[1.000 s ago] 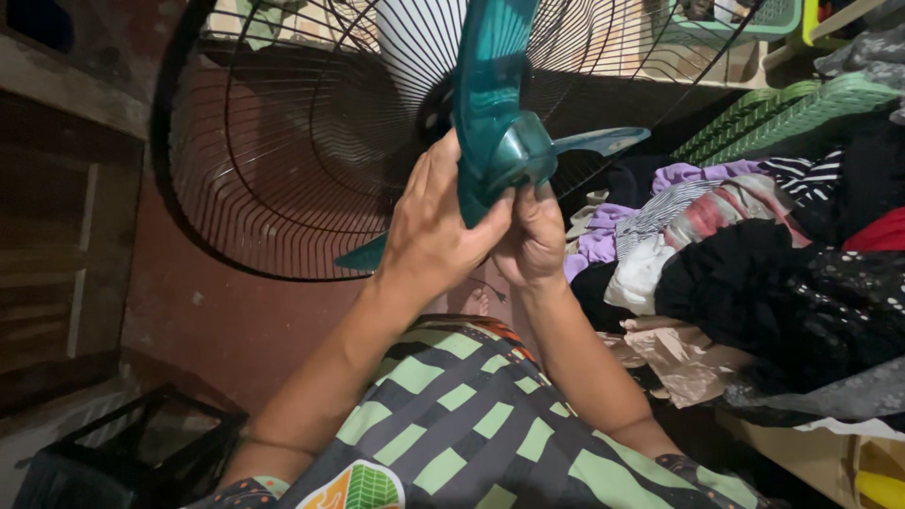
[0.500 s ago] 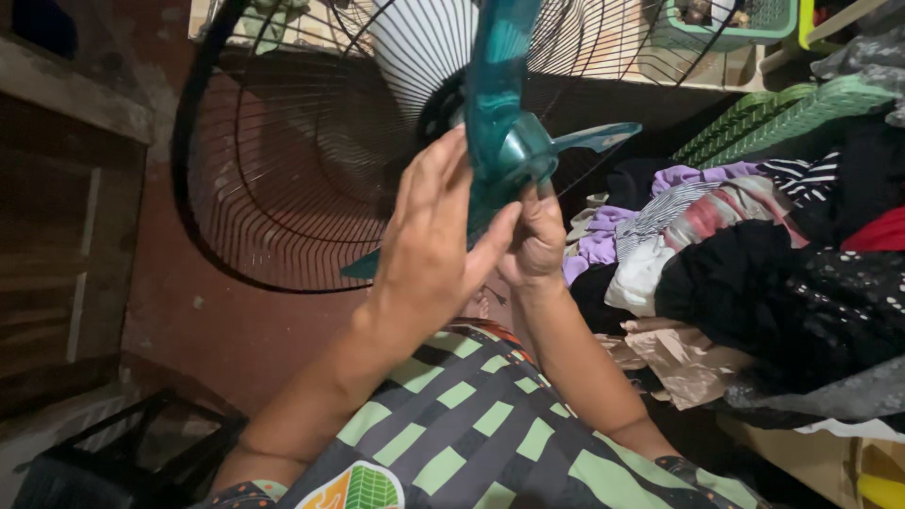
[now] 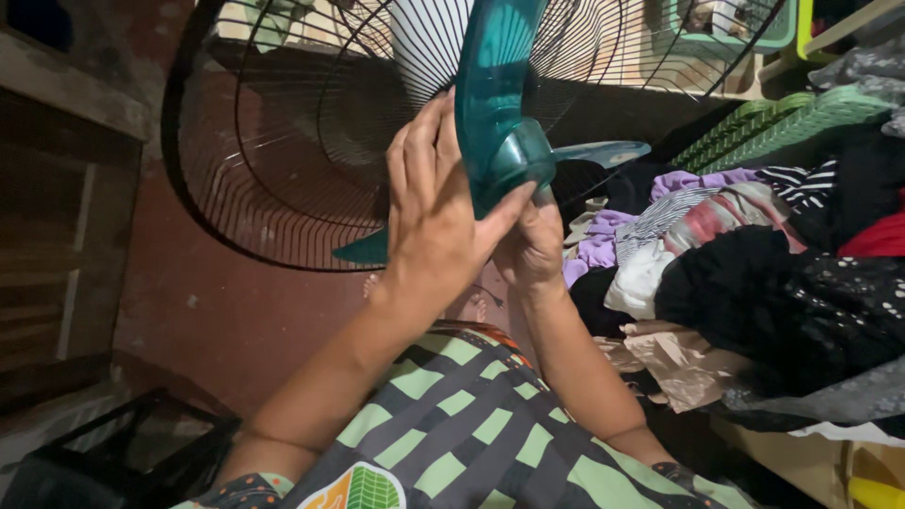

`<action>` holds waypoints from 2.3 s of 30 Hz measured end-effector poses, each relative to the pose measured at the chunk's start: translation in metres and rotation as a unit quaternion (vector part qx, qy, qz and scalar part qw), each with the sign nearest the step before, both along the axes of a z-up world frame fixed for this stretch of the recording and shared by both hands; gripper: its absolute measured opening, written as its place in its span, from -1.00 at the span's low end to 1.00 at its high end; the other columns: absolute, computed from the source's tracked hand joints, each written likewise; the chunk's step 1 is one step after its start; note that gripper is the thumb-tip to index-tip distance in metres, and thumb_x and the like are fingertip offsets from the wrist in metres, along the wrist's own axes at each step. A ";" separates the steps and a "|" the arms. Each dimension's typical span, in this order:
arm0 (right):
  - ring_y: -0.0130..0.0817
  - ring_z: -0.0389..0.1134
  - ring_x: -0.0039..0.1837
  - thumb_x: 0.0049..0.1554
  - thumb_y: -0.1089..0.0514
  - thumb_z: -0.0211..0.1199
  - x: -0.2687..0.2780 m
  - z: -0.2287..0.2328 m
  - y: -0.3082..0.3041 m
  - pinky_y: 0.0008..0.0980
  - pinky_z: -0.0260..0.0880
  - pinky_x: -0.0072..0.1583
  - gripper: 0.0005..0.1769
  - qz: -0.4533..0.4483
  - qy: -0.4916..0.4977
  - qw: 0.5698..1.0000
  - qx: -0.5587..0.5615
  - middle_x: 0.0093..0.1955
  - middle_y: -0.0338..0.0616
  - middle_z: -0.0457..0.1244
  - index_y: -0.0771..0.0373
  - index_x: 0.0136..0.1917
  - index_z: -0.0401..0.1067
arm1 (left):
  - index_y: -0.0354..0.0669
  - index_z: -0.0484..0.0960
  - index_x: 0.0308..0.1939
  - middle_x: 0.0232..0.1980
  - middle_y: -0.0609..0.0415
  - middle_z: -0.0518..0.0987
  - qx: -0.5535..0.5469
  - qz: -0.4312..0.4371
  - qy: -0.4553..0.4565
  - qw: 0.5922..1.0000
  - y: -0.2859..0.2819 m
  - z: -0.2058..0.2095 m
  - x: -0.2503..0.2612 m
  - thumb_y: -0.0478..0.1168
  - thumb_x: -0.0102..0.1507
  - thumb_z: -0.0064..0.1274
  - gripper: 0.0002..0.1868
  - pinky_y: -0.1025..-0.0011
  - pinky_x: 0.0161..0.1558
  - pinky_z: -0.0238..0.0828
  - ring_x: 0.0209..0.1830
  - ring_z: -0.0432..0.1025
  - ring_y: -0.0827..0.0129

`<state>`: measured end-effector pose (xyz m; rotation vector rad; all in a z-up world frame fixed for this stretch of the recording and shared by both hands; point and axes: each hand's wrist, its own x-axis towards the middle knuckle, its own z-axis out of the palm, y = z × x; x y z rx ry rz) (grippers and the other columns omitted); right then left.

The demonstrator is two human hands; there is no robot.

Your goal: The person reassembles a standing electric fan by attaching the fan blades to the motor shaft, securing them with a nut, and then attaching the front and rear wire cages. The person finishes by wiping the fan's base and cage with a cloth.

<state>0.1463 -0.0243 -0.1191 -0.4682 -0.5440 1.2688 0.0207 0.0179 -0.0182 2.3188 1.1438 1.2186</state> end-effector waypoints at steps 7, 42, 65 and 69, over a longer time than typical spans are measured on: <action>-0.18 0.27 0.43 0.26 0.11 0.38 -0.001 -0.005 0.000 -0.19 0.26 0.45 -0.16 -0.026 -0.008 1.000 0.003 0.45 0.02 0.20 0.35 0.62 0.02 | -0.35 0.33 0.39 0.40 -0.33 0.26 -0.053 -0.036 -0.006 0.998 -0.005 0.003 -0.005 -0.08 0.27 0.35 -0.25 -0.01 0.40 0.26 0.41 0.21 -0.23; -0.43 0.32 0.07 0.20 -0.03 0.48 -0.026 0.041 -0.024 -0.40 0.39 0.13 -0.20 -0.314 -0.435 0.836 -0.119 0.19 -0.14 0.16 0.29 0.44 0.07 | -0.27 0.58 0.11 0.03 -0.04 0.61 0.014 -0.142 -0.029 0.989 -0.021 0.122 -0.088 -0.42 0.34 0.24 -0.73 0.23 0.15 0.51 0.06 0.55 0.11; -0.05 0.12 0.49 0.17 0.14 0.48 -0.082 0.068 -0.005 -0.16 0.25 0.47 -0.10 -0.445 -0.650 0.580 -0.207 0.50 0.10 0.00 0.20 0.62 0.06 | -0.36 0.43 0.35 0.43 -0.32 0.32 -0.056 -0.308 -0.029 0.949 0.027 0.042 -0.101 -0.31 0.33 0.17 -0.48 0.04 0.50 0.24 0.48 0.27 -0.21; -0.07 0.17 0.48 0.22 0.20 0.39 -0.090 0.072 0.002 -0.22 0.27 0.44 -0.18 -0.454 -0.614 0.596 -0.248 0.49 0.08 0.04 0.24 0.63 0.08 | -0.40 0.39 0.40 0.48 -0.54 0.19 -0.079 -0.337 -0.012 0.938 0.035 0.033 -0.091 -0.26 0.34 0.12 -0.44 -0.07 0.50 0.12 0.51 0.15 -0.38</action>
